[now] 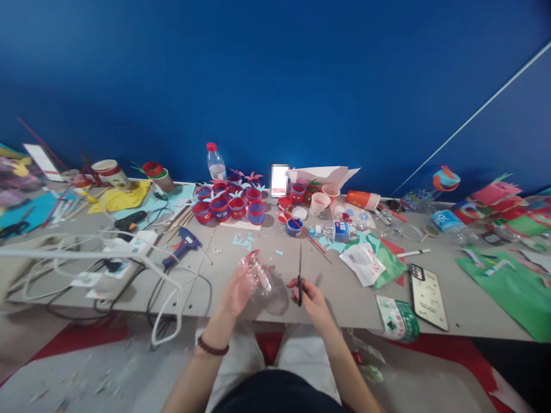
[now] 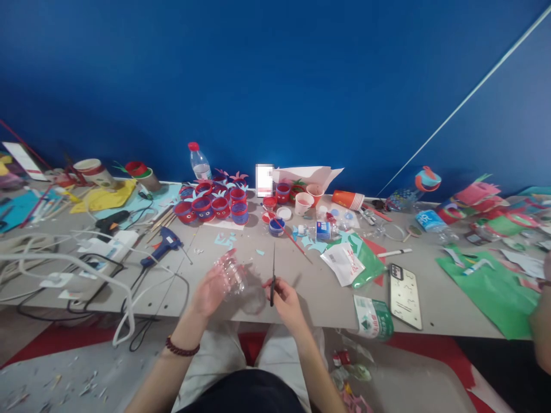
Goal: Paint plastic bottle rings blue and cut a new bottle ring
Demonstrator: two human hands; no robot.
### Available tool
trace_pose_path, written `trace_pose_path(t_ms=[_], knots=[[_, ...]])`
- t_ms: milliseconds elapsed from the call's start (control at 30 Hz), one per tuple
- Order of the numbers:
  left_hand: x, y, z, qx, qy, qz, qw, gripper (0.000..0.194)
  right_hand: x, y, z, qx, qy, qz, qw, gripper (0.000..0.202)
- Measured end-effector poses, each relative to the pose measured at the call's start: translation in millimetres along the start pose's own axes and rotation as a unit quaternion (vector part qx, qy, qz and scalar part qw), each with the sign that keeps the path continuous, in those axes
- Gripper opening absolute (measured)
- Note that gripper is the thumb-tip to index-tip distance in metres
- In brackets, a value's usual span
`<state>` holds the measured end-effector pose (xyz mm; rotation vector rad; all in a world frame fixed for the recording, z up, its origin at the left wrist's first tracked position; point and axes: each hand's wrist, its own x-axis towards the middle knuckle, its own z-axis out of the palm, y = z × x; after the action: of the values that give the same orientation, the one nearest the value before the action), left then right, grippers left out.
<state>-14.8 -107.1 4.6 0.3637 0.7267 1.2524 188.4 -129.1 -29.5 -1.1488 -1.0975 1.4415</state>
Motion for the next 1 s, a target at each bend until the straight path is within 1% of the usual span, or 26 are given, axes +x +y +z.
trace_pose_path(t_ms=[100, 267, 333, 433, 533, 633, 733, 800, 900, 1000], knots=[[2, -1, 0.1, 0.038, 0.009, 0.025, 0.999, 0.041, 0, -1, -1, -0.001, 0.001, -0.008, 1.000, 0.037], [0, -1, 10.4, 0.130, -0.012, 0.132, 0.983, 0.048, 0, -4, -1, -0.012, 0.006, -0.004, 1.000, 0.037], [-2, 0, 14.8, 0.181, -0.015, 0.156, 0.971, 0.052, -1, -5, -1, -0.022, 0.010, -0.004, 1.000, 0.037], [-6, 3, 20.5, 0.274, -0.022, 0.191, 0.942, 0.050, -1, -7, -1, -0.034, 0.015, -0.005, 0.999, 0.036], [-11, 6, 25.8, 0.357, -0.030, 0.233, 0.904, 0.043, -1, -7, -1, -0.038, 0.019, -0.006, 0.999, 0.037], [-16, 8, 30.6, 0.426, -0.014, 0.252, 0.869, 0.037, 0, -6, -2, -0.038, 0.022, -0.006, 0.999, 0.038], [-20, 6, 33.7, 0.462, -0.008, 0.291, 0.838, 0.029, 1, -6, -2, -0.036, 0.019, -0.006, 0.999, 0.037], [-21, 4, 34.8, 0.470, -0.004, 0.321, 0.823, 0.024, 0, -7, -1, -0.033, 0.017, -0.006, 0.999, 0.036], [-23, 2, 35.7, 0.464, 0.015, 0.342, 0.817, 0.028, 0, -8, -1, -0.031, 0.014, -0.003, 0.999, 0.035], [-26, 2, 36.1, 0.460, 0.019, 0.338, 0.821, 0.038, -1, -8, 0, -0.031, 0.015, -0.002, 0.999, 0.036]])
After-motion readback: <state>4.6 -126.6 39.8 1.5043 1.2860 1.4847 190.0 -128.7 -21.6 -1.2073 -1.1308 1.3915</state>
